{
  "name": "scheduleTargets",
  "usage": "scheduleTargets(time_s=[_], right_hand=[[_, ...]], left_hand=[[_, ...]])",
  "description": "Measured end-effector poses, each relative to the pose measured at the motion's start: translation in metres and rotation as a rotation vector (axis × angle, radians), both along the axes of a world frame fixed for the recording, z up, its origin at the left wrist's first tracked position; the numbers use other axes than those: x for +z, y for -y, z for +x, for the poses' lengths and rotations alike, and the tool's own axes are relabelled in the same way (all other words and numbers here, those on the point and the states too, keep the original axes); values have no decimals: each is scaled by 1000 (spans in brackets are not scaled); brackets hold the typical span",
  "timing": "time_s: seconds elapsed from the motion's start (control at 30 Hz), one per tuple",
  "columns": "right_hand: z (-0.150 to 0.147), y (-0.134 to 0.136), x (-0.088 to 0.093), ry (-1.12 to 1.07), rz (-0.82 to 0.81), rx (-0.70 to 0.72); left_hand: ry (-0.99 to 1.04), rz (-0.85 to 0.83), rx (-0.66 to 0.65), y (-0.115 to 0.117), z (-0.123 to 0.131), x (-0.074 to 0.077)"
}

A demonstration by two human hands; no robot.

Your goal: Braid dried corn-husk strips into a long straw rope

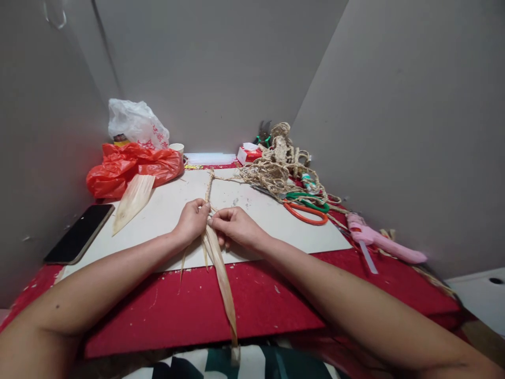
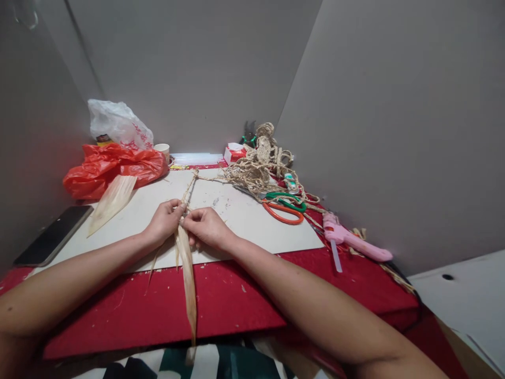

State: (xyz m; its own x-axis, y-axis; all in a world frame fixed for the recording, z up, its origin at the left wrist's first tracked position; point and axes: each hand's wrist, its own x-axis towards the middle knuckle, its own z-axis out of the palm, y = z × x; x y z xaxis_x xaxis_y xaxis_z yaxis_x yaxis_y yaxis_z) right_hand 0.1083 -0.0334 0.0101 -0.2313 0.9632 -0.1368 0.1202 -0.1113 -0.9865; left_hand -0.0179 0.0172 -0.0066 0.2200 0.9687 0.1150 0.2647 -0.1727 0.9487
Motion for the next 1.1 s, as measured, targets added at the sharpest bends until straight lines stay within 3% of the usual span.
scheduleTargets(time_s=[0.17,0.33,0.53,0.67,0.73,0.83,0.97,1.03,1.1], right_hand=[[0,-7,2,68,8,42],[1,-9,3,147,134,75],[-2,-9,-2,446,438,-70],[5,-13,-7,554,382,-176],[13,-13,-5,480,371,-221],[24,-9,9,184,398,-285],[44,0,41,-262,170,-332],[63,3,59,-331,97,-336],[91,4,78,-285,137,-384]], left_hand=[[27,-10,-16,-1,-1,-2],[55,-11,-13,-1,0,-3],[2,21,9,-1,0,-1],[-4,12,47,-1,-1,0],[6,-6,44,-1,-1,-1],[21,-13,21,-3,0,-4],[7,-4,19,-5,-1,-5],[-4,-3,21,-5,-1,-5],[-11,-2,23,-5,-1,-5]])
